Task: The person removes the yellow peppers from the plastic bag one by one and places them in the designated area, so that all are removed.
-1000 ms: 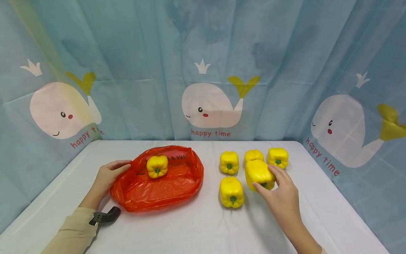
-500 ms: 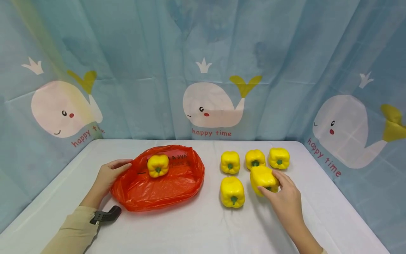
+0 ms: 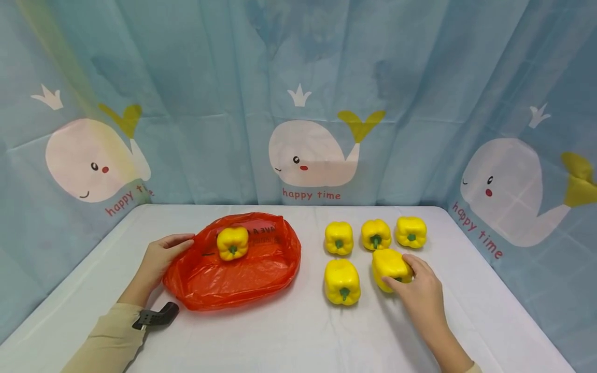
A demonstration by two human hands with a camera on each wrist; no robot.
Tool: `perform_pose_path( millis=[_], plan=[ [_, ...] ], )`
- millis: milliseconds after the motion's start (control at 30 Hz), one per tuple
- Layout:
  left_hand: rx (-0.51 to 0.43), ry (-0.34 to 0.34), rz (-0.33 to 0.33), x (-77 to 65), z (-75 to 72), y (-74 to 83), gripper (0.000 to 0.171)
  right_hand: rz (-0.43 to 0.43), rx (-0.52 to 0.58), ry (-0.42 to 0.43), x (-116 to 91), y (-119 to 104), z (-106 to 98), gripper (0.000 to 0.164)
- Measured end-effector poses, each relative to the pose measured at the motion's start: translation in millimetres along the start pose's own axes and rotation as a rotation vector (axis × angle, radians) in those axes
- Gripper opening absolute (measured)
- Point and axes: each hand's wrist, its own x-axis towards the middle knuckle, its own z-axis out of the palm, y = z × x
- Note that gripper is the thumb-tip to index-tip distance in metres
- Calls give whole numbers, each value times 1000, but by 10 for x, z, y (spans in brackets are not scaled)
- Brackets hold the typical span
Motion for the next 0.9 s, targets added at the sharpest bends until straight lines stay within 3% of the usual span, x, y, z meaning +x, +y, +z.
perform_pose_path(
  millis=[200,900],
  plan=[
    [-1,2,-6,-1,-5,-10,62,9,-9,-19,1,19,16,69],
    [-5,1,9,5,-4,-7,62,109,-25,-227,49,21,-17,75]
  ],
)
